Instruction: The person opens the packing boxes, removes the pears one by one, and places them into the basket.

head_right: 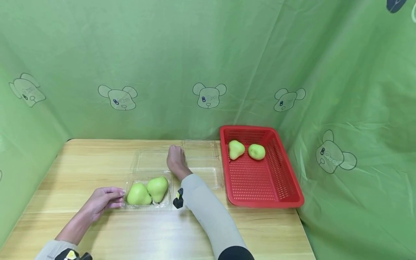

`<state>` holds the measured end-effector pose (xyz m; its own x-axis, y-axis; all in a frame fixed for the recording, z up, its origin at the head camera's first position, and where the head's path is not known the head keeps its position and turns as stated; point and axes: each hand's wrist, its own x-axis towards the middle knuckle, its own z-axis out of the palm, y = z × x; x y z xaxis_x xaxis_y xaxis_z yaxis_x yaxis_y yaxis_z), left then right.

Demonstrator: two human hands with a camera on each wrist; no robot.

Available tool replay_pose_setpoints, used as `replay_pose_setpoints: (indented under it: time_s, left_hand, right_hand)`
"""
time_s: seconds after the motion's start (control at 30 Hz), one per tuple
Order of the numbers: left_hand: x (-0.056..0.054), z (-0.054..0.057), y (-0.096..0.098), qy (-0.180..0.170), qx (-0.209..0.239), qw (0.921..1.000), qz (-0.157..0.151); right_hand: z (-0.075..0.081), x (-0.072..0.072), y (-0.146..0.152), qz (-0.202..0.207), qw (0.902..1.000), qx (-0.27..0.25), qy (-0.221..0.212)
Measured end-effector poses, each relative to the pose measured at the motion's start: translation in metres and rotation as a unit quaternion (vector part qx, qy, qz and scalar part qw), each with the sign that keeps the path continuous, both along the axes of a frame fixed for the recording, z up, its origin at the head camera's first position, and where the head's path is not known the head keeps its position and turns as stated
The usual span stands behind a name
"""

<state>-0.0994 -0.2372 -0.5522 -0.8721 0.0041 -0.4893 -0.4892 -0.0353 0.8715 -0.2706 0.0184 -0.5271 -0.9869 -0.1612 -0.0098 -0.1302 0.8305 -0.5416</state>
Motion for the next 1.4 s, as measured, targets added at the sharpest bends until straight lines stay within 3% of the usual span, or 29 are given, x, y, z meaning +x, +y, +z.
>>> replay_pose_setpoints:
  time_s: [0.4,0.73,0.97,1.23,1.4]
  left_hand:
    - [0.000,-0.002,0.003,-0.001,-0.003,1.0000,0.003]
    - [0.002,0.002,0.003,0.003,-0.007,0.9999,0.010]
    - [0.002,0.000,0.004,0.011,-0.026,0.9996,0.009]
    - [0.002,0.000,0.008,0.032,-0.073,0.9968,0.000]
    - [0.004,0.002,0.014,0.039,-0.107,0.9935,0.002]
  right_hand:
    - [0.007,0.010,0.009,0.016,0.9997,-0.004,-0.019]
    - [0.010,0.023,0.016,0.092,0.9948,0.044,-0.004]
    - [0.014,0.038,0.018,0.110,0.9938,0.017,-0.004]
    - [0.017,0.059,0.025,0.175,0.9842,0.024,0.017]
    - [0.019,0.072,0.031,0.227,0.9717,0.044,0.048]
